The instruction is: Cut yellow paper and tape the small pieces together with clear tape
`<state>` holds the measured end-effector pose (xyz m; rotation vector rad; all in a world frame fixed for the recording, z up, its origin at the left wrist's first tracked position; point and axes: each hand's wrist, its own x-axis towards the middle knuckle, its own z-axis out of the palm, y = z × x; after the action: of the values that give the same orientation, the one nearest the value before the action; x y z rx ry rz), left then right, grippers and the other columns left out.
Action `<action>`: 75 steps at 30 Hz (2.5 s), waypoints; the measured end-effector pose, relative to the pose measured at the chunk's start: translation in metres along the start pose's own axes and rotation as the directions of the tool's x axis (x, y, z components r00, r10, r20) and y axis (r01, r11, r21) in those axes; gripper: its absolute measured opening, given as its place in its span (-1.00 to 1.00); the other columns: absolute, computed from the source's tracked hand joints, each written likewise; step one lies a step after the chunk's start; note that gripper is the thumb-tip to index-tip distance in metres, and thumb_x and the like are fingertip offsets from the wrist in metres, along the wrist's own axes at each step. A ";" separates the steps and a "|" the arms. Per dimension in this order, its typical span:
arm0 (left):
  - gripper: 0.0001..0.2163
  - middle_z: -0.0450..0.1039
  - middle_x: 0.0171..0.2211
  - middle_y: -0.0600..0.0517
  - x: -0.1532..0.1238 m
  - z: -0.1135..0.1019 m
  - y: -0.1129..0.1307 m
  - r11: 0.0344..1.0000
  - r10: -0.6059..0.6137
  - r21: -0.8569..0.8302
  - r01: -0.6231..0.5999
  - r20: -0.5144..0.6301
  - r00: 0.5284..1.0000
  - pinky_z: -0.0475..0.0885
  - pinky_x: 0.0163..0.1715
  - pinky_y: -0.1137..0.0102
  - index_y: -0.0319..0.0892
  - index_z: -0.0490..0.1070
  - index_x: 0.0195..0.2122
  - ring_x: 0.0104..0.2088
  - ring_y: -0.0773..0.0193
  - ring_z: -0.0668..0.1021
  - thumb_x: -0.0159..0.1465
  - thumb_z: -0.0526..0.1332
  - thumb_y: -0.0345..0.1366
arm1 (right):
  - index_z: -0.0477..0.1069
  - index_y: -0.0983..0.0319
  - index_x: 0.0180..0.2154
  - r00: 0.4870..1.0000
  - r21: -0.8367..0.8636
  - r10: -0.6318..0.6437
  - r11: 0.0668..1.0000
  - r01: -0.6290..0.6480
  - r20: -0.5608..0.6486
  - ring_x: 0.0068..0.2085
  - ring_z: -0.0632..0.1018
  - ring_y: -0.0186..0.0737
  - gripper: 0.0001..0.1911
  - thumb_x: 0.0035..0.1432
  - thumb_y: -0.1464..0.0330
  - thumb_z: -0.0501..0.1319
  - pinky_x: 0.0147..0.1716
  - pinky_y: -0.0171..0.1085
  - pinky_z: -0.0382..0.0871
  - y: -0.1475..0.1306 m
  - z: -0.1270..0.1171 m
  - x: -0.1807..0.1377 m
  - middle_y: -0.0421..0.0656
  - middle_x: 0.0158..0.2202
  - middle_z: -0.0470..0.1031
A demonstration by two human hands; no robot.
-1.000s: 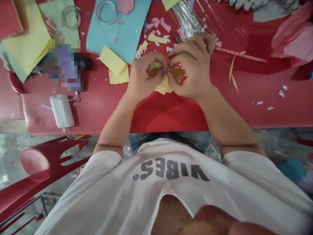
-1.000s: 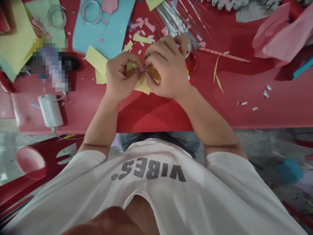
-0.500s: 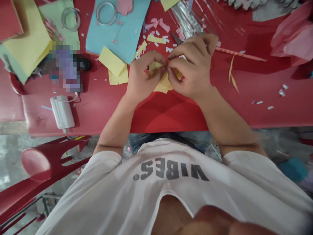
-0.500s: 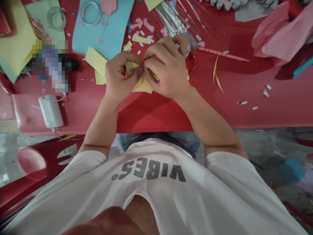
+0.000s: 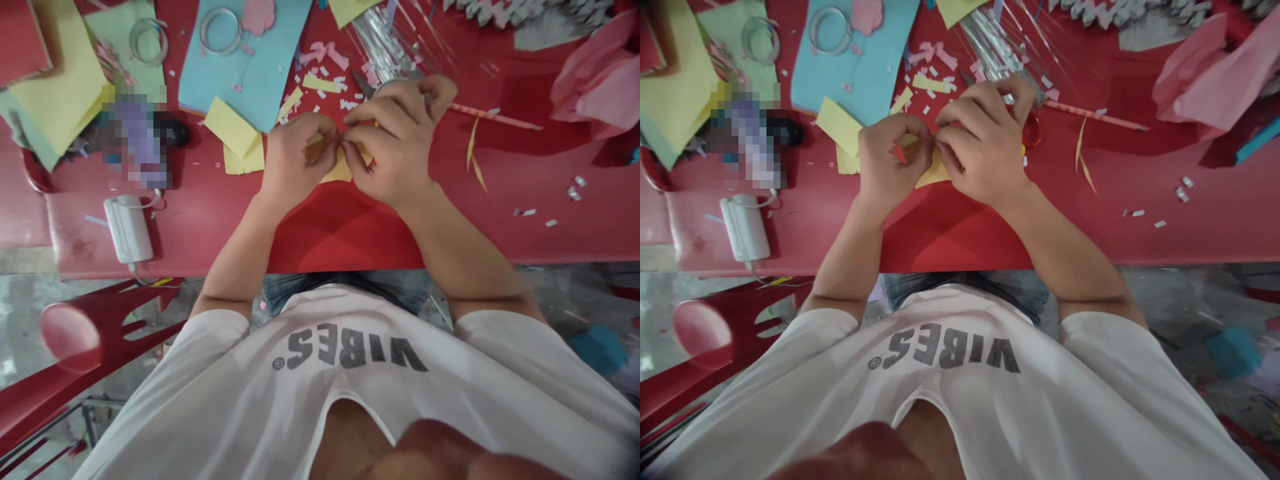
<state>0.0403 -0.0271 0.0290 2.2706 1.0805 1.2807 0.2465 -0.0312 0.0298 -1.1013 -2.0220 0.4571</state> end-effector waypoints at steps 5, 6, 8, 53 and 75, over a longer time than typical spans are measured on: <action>-0.84 0.57 -0.37 0.02 0.001 0.000 -0.001 1.000 -0.018 -0.012 0.018 -0.041 0.999 0.43 -0.37 0.21 0.05 0.47 -0.28 -0.38 0.17 0.53 0.36 0.29 -0.04 | 0.53 -0.12 -0.24 0.997 0.053 0.057 0.997 -0.054 -0.053 0.19 0.48 0.34 -0.83 0.21 0.00 0.34 0.18 0.47 0.27 -0.004 -0.003 -0.001 -0.20 -0.05 0.64; -0.82 0.56 -0.39 0.03 0.001 0.000 -0.001 1.000 -0.009 -0.027 0.008 -0.049 0.999 0.42 -0.38 0.22 0.04 0.47 -0.30 -0.40 0.19 0.52 0.35 0.30 -0.03 | 0.52 -0.12 -0.21 0.996 0.045 0.060 0.997 -0.057 -0.071 0.18 0.48 0.34 -0.80 0.20 -0.01 0.35 0.19 0.45 0.27 -0.004 -0.004 -0.001 -0.19 -0.04 0.63; -0.83 0.57 -0.38 0.03 0.001 0.000 0.000 0.999 -0.012 -0.054 0.010 -0.043 0.999 0.43 -0.36 0.23 0.02 0.47 -0.30 -0.38 0.21 0.54 0.36 0.31 -0.05 | 0.50 -0.12 -0.13 0.995 0.008 0.051 0.999 -0.050 -0.084 0.17 0.49 0.31 -0.74 0.18 0.00 0.37 0.23 0.41 0.27 -0.005 -0.007 -0.001 -0.19 -0.02 0.63; -0.58 0.51 0.03 -0.01 -0.002 0.001 -0.006 0.930 -0.092 -0.357 0.091 0.014 0.996 0.53 -0.32 0.28 0.09 0.44 0.13 -0.25 0.23 0.62 0.34 0.31 0.11 | 0.51 -0.05 -0.28 0.984 -0.166 -0.150 0.977 0.132 -0.099 0.06 0.55 0.18 -0.94 0.28 0.21 0.36 0.17 0.32 0.29 -0.011 -0.016 0.003 -0.26 0.02 0.58; -0.62 0.58 -0.05 0.03 -0.007 0.011 -0.010 0.952 -0.063 -0.304 0.047 -0.042 0.997 0.62 -0.16 0.24 0.13 0.44 0.12 -0.09 0.15 0.69 0.38 0.26 0.14 | 0.51 -0.12 -0.24 0.998 -0.278 -0.045 0.960 0.030 -0.048 0.11 0.50 0.24 -0.93 0.24 0.22 0.35 0.16 0.39 0.24 -0.014 -0.013 0.002 -0.27 0.05 0.58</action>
<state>0.0428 -0.0245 0.0123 1.9772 0.8869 1.3831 0.2486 -0.0384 0.0475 -1.2243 -2.0988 0.1235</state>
